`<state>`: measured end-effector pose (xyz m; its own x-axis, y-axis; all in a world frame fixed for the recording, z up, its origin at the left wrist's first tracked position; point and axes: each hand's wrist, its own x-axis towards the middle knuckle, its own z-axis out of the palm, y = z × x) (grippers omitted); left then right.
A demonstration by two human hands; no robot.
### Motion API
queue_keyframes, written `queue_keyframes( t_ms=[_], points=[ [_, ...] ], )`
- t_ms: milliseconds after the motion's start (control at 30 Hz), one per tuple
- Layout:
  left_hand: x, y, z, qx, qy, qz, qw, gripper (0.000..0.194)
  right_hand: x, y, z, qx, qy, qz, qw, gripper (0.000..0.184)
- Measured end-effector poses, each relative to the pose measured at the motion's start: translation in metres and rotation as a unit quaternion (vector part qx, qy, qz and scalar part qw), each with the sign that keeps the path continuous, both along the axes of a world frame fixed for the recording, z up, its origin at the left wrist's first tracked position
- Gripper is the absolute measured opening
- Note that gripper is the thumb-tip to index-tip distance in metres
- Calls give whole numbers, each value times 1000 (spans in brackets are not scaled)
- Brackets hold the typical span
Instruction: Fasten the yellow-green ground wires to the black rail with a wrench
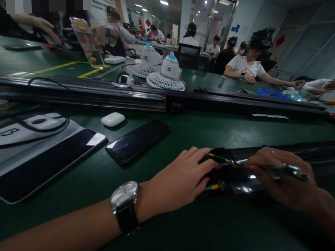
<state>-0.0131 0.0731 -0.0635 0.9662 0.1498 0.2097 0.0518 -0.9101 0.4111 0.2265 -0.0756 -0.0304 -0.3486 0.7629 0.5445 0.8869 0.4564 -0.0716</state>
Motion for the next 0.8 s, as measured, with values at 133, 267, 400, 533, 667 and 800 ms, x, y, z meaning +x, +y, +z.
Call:
queue_keyframes(
  t_ms=[133,267,400,533,667,800],
  points=[
    [0,0,0,3,-6,-1,1000,26,2,3,-6,-14,6,4,1000,7],
    [0,0,1,-2,-2,-2,1000,27,0,1,-4,-11,10,-5,1000,10],
    [1,0,2,-5,3,0,1000,26,-3,-2,2,11,7,-5,1000,15],
    [1,1,3,-2,-4,0,1000,26,-3,-1,-1,-26,34,13,999,10],
    [1,1,3,-8,-11,-2,1000,25,-2,2,-7,-69,49,18,996,6],
    [1,1,2,-15,-16,-5,1000,25,-2,3,-7,-91,30,49,994,7]
  ],
)
